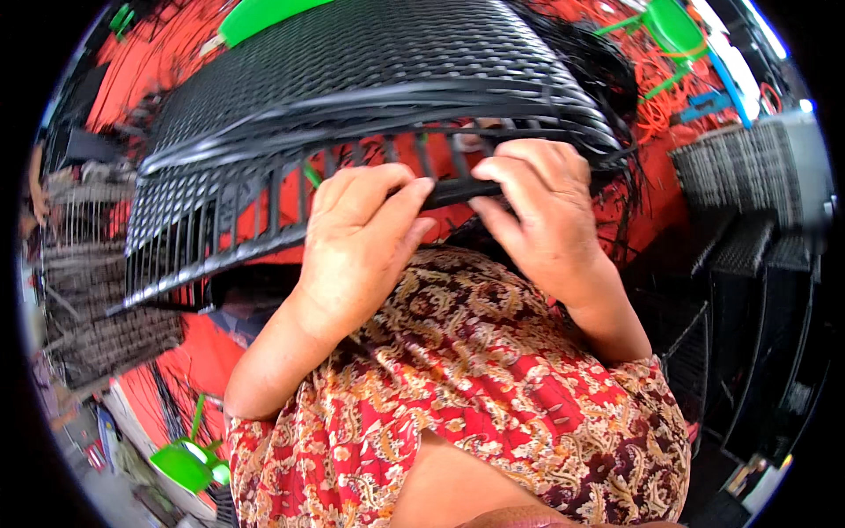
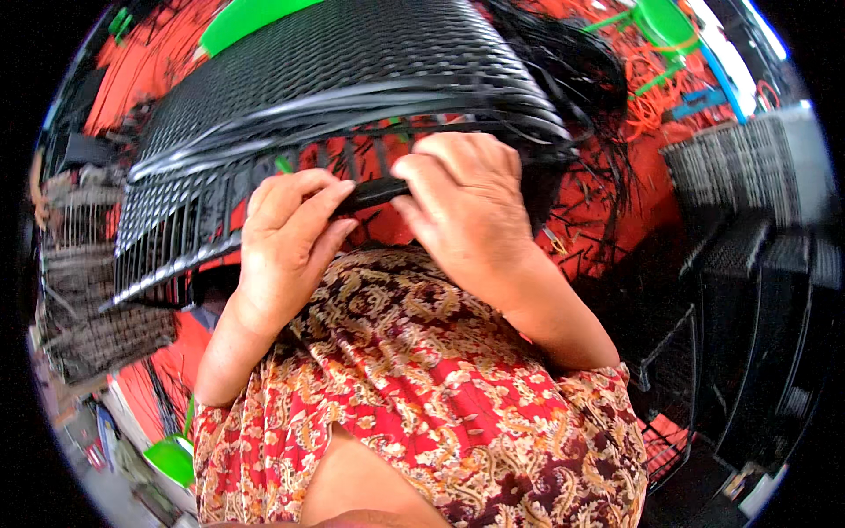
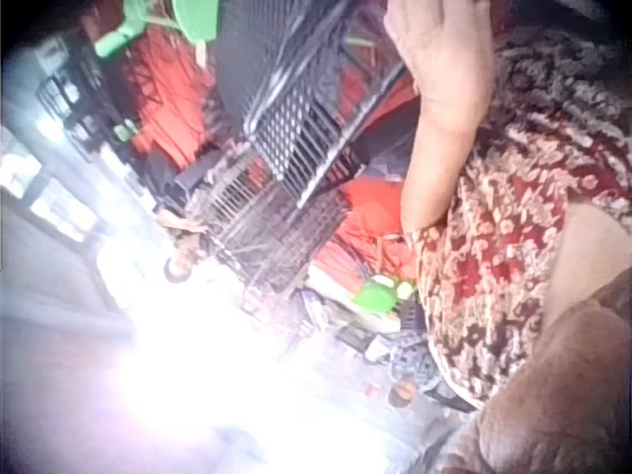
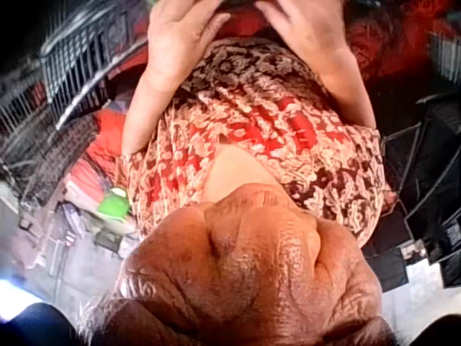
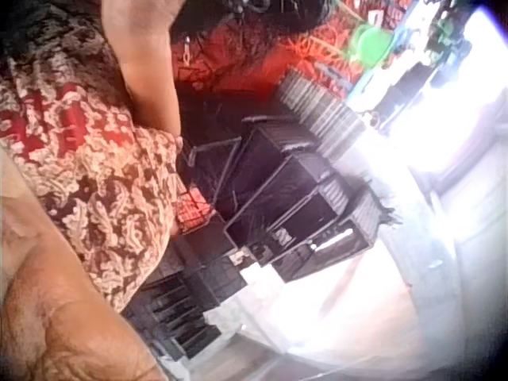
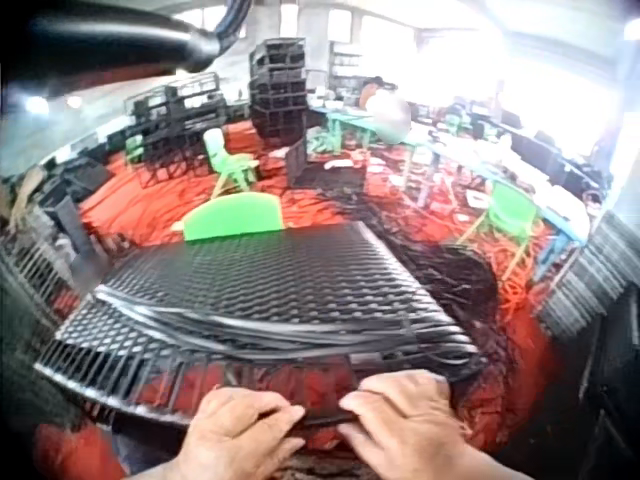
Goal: The person weaves black plastic strips through a metal furniture frame by hand, pulling the strips tight and tucking the ends into the structure.
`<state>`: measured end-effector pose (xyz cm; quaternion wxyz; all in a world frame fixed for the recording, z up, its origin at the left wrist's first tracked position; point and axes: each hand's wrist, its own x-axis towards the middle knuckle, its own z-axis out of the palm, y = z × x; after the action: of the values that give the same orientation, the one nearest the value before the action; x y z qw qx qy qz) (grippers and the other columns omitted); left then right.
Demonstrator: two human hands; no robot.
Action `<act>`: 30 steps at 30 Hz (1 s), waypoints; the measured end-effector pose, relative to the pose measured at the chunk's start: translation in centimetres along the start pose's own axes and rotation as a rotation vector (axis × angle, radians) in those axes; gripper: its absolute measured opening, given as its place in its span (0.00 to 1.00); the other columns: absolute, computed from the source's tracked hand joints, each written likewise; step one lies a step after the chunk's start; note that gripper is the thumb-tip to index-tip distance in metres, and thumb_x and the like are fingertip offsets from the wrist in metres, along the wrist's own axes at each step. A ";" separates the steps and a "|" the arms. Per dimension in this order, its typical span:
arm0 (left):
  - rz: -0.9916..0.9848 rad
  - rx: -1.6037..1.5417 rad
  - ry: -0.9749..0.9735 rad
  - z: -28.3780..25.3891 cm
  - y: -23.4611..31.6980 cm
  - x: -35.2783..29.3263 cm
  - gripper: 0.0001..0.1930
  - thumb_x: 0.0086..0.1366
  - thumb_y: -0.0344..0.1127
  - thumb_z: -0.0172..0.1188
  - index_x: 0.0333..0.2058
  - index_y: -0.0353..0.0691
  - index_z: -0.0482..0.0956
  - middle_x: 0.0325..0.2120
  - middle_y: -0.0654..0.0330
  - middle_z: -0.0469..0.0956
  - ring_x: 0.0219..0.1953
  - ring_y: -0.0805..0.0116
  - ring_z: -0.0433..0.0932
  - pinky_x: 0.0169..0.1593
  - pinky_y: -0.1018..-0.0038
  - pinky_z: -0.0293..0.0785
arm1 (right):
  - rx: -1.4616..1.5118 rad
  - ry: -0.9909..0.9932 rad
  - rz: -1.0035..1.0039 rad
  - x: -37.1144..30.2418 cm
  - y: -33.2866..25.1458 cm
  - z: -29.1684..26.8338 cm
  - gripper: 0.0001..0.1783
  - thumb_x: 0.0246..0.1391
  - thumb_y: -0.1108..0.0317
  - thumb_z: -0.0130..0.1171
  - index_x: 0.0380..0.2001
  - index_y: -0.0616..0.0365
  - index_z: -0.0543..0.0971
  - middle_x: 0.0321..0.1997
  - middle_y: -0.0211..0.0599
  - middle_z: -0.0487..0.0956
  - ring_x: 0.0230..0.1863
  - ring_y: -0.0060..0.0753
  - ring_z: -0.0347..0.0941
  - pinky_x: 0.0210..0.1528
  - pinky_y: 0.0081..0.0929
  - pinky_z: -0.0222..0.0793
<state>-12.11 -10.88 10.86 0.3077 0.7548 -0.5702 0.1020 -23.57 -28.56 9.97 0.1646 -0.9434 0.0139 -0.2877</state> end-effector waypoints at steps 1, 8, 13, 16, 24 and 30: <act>-0.002 0.029 -0.005 0.0 0.2 0.1 0.19 0.44 0.26 0.67 0.39 0.38 0.79 0.36 0.58 0.75 0.38 0.60 0.73 0.42 0.68 0.67 | 0.008 -0.008 -0.006 0.2 -0.3 -0.1 0.19 0.34 0.69 0.67 0.35 0.50 0.74 0.38 0.30 0.71 0.43 0.38 0.66 0.44 0.36 0.58; -0.002 0.072 -0.101 -1.1 1.2 0.9 0.15 0.46 0.23 0.63 0.36 0.37 0.75 0.34 0.56 0.74 0.38 0.56 0.71 0.43 0.66 0.67 | 0.101 -0.083 -0.146 1.6 -0.9 -0.5 0.15 0.35 0.70 0.64 0.28 0.58 0.70 0.34 0.36 0.68 0.40 0.40 0.66 0.43 0.35 0.61; -0.054 0.076 -0.181 -1.3 1.3 0.9 0.14 0.48 0.22 0.62 0.35 0.37 0.72 0.33 0.54 0.72 0.38 0.53 0.70 0.43 0.64 0.66 | 0.111 -0.255 -0.213 3.3 -0.5 -0.4 0.08 0.45 0.68 0.53 0.25 0.60 0.78 0.31 0.44 0.76 0.37 0.44 0.72 0.42 0.39 0.67; -0.012 0.141 -0.190 -0.9 1.3 0.6 0.16 0.46 0.23 0.62 0.35 0.36 0.71 0.32 0.54 0.70 0.36 0.53 0.69 0.42 0.63 0.67 | 0.082 -0.367 -0.177 3.3 -0.7 -0.3 0.13 0.34 0.68 0.64 0.27 0.60 0.74 0.32 0.41 0.73 0.38 0.43 0.70 0.41 0.35 0.68; 0.004 0.101 -0.205 -0.1 1.5 1.1 0.15 0.46 0.22 0.61 0.35 0.37 0.71 0.32 0.54 0.70 0.36 0.52 0.69 0.42 0.62 0.66 | -0.011 -0.175 -0.167 1.6 -0.7 0.4 0.13 0.34 0.68 0.63 0.27 0.59 0.73 0.31 0.40 0.73 0.37 0.41 0.69 0.43 0.35 0.66; 0.027 0.042 -0.008 -0.8 0.5 -1.4 0.16 0.47 0.22 0.63 0.37 0.37 0.75 0.35 0.53 0.73 0.39 0.55 0.71 0.43 0.64 0.69 | 0.086 -0.054 -0.254 1.6 -1.3 0.7 0.05 0.42 0.68 0.55 0.25 0.54 0.71 0.31 0.36 0.71 0.37 0.39 0.69 0.38 0.36 0.63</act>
<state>-12.84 -9.42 10.97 0.2882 0.7537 -0.5794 0.1153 -21.97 -27.26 10.68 0.1677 -0.9370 -0.1222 -0.2809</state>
